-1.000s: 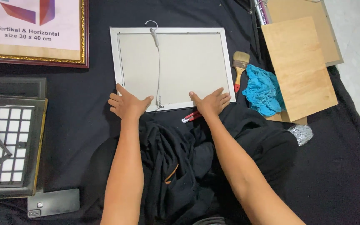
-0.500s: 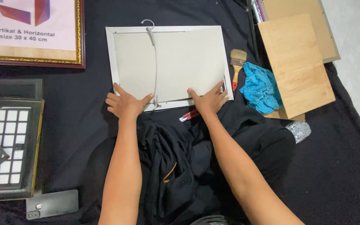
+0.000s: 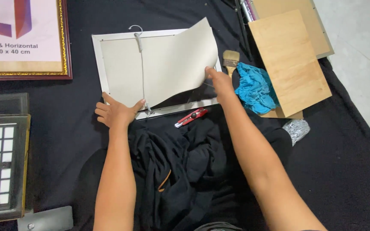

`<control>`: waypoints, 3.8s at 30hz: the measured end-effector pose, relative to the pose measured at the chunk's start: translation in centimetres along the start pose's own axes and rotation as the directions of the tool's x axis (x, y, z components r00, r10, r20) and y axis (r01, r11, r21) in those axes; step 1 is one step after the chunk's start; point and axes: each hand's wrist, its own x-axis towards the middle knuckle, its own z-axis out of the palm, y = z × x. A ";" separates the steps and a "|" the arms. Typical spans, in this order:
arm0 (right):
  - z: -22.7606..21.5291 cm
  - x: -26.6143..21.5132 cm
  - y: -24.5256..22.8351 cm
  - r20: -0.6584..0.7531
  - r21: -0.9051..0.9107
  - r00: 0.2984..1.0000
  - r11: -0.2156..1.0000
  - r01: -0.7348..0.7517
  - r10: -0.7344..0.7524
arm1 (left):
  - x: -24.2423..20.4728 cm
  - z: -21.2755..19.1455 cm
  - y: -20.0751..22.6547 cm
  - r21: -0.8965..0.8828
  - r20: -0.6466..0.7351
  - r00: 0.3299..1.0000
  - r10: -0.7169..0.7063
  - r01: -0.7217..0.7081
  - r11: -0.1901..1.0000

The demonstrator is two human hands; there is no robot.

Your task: Disassembling a picture frame to remove the backboard and cleaning the glass using a brush.

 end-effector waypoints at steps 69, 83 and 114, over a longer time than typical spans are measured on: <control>-8.5 4.9 -2.0 0.467 -0.596 0.837 0.800 0.060 0.285 | 4.9 0.2 -2.7 -0.017 -0.436 0.850 0.295 -0.335 0.942; -10.3 -2.4 -9.8 0.256 0.179 0.915 0.945 0.273 -0.313 | 0.2 1.3 1.6 0.222 0.157 0.942 0.298 -0.328 0.918; -6.7 -1.8 -4.1 0.306 -0.711 0.839 0.478 0.516 -0.450 | 2.2 1.4 -0.3 -0.195 0.152 0.896 0.417 -0.386 0.902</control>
